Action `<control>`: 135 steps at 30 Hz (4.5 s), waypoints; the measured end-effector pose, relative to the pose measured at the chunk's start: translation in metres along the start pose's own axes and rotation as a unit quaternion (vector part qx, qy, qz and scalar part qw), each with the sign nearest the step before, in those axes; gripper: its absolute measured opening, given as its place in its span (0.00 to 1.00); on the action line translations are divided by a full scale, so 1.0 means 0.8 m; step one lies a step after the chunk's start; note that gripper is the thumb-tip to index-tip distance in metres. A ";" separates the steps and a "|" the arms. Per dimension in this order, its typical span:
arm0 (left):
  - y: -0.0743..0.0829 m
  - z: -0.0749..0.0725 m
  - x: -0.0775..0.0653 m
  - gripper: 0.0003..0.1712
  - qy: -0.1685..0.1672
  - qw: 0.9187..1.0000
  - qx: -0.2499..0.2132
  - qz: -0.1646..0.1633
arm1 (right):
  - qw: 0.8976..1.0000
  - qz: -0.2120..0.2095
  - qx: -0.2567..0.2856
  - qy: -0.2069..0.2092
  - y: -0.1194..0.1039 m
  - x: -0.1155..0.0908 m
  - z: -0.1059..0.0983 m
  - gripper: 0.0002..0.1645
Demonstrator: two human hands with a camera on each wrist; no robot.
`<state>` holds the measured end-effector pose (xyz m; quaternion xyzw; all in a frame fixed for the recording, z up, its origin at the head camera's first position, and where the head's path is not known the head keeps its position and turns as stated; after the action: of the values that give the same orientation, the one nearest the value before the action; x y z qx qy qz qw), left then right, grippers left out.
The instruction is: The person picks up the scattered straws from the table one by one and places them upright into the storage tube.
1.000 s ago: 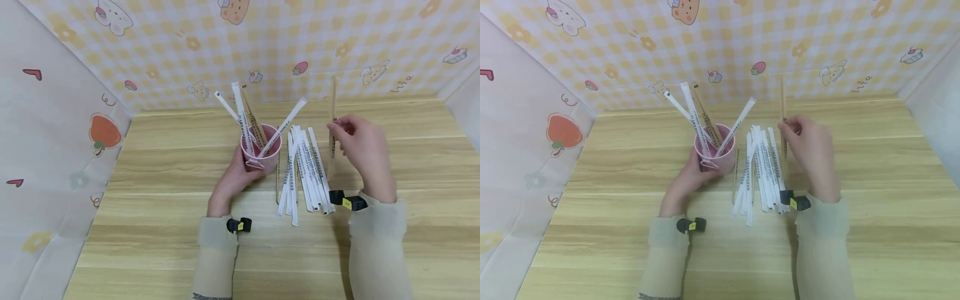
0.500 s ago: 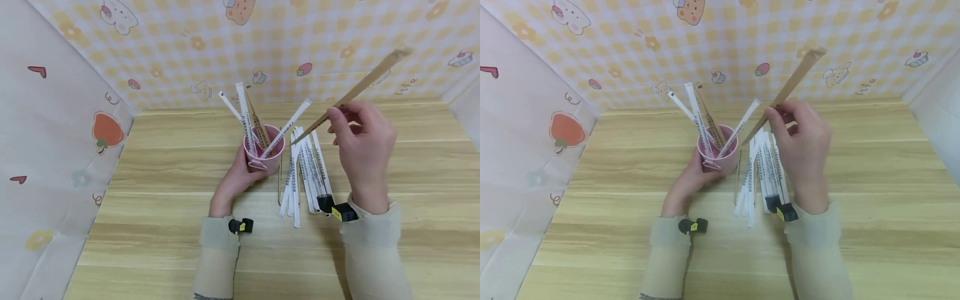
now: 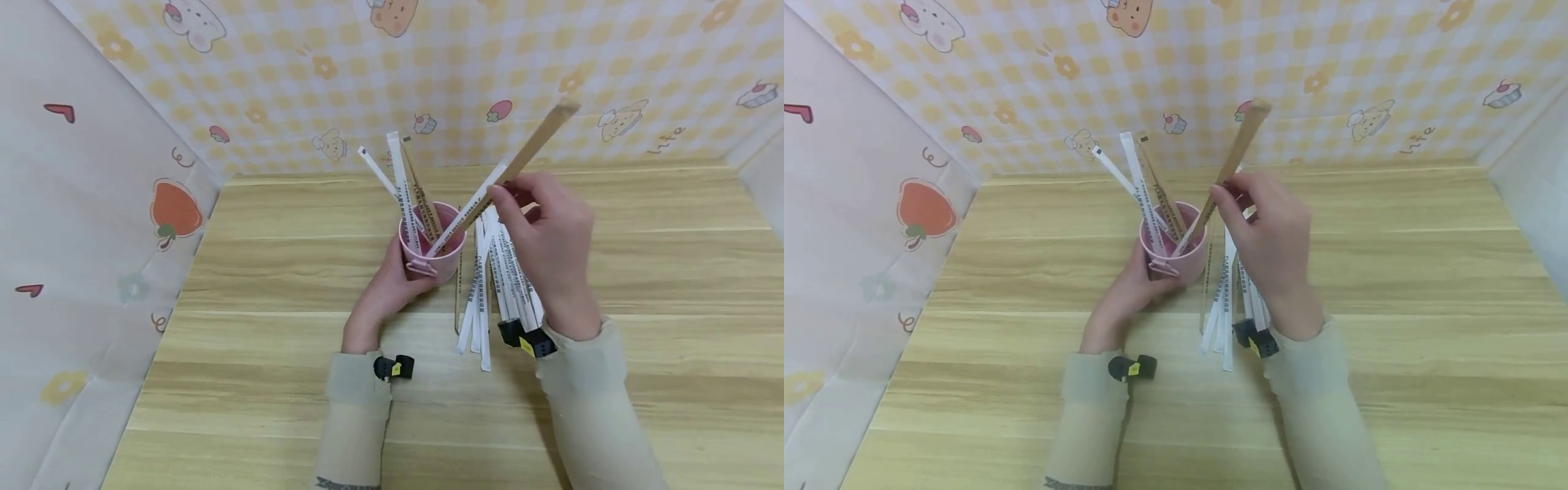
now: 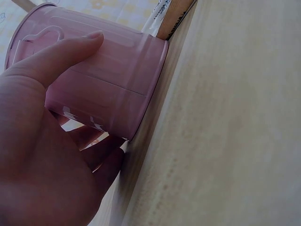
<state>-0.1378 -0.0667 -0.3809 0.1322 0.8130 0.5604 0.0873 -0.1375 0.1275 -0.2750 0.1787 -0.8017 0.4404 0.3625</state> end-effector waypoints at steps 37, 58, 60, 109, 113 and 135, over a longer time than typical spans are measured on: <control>0.001 0.000 0.003 0.60 0.000 1.000 -0.011 0.009 | 0.945 0.146 -0.123 -0.266 0.054 -0.021 0.036 0.17; 0.001 0.001 0.001 0.60 -0.002 1.000 -0.006 0.006 | 0.844 0.341 -0.104 -0.400 0.133 -0.037 -0.018 0.22; 0.002 0.002 0.001 0.59 -0.002 1.000 -0.007 0.003 | 0.838 0.356 -0.101 -0.401 0.138 -0.039 -0.019 0.23; -0.040 0.010 0.014 0.62 0.016 1.000 0.018 0.006 | 0.898 0.315 -0.122 -0.283 0.118 -0.023 -0.050 0.22; -0.040 0.010 0.013 0.62 0.017 1.000 0.023 0.001 | 0.918 0.302 -0.119 -0.230 0.094 -0.011 -0.052 0.23; 0.001 0.001 0.002 0.60 -0.004 1.000 0.002 0.004 | 0.992 0.093 0.036 0.077 -0.008 0.009 -0.053 0.13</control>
<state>-0.1392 -0.0651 -0.3803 0.1381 0.8129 0.5590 0.0877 -0.1204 0.1593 -0.2513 0.0819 -0.7678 0.5136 0.3742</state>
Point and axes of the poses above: each hand's wrist, its own x-axis towards the middle knuckle, its own z-axis out of the palm, y = z × x, the point moved 2 cm from there along x, towards the middle knuckle, and after that the axes turned 5 degrees about x, right-handed, at the moved point
